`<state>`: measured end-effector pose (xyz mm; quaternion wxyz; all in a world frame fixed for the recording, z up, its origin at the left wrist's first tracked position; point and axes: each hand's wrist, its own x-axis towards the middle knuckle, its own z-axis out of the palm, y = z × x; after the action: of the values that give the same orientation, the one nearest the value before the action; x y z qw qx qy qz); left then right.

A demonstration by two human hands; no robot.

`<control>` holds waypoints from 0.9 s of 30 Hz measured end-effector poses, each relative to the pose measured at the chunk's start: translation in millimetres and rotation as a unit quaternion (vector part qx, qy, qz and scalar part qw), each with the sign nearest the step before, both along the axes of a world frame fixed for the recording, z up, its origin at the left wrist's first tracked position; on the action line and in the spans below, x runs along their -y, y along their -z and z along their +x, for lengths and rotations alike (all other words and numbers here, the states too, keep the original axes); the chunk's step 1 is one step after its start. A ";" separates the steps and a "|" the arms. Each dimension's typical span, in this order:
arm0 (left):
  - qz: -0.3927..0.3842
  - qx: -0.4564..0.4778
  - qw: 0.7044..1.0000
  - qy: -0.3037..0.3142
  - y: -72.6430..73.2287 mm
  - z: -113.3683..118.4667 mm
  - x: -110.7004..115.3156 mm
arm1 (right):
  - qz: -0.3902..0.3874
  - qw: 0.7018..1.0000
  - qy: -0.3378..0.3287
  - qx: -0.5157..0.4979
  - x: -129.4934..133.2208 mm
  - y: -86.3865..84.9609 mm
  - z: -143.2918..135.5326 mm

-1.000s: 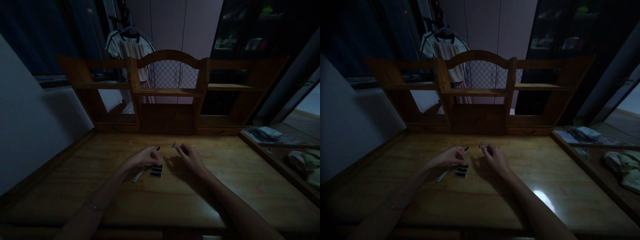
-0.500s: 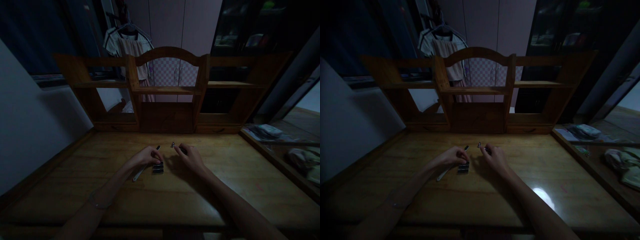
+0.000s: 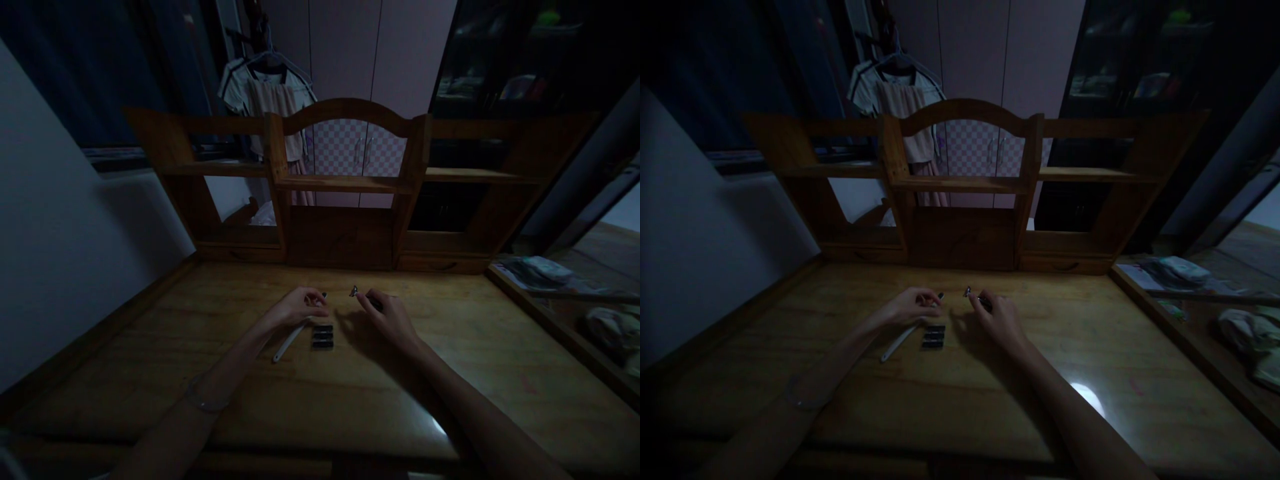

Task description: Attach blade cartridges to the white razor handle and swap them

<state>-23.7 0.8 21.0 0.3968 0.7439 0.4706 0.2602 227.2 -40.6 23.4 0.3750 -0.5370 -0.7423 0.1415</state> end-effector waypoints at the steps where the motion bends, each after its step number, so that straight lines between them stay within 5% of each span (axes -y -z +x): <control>1: 0.033 -0.012 0.999 -0.025 -0.9 -5.3 -1.7 | -0.002 1.000 -0.001 -0.001 0.4 -0.6 0.1; 4: 0.080 -0.088 0.990 -0.077 -3.1 -22.6 -4.9 | -0.004 1.000 -0.003 -0.001 2.1 -2.1 -0.2; 12: 0.016 -0.191 0.980 -0.058 6.2 -27.6 2.5 | -0.009 1.000 -0.003 0.002 2.9 -1.2 -2.4; 17: 0.036 -0.016 0.997 -0.070 4.7 -5.6 -1.9 | -0.001 0.999 -0.007 -0.040 2.0 -1.7 -2.2; 21: 0.067 0.182 0.971 -0.140 -4.9 9.6 -7.3 | 0.035 0.996 0.001 -0.077 1.1 -3.5 -1.4; 27: 0.229 0.149 0.942 -0.193 -16.4 20.5 6.2 | 0.042 0.991 -0.010 -0.125 5.8 -9.8 -3.0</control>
<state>-3.2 -5.4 37.4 0.2230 0.6626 0.4684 0.5402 224.2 -46.4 33.2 0.4856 -0.4915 -0.7003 0.1792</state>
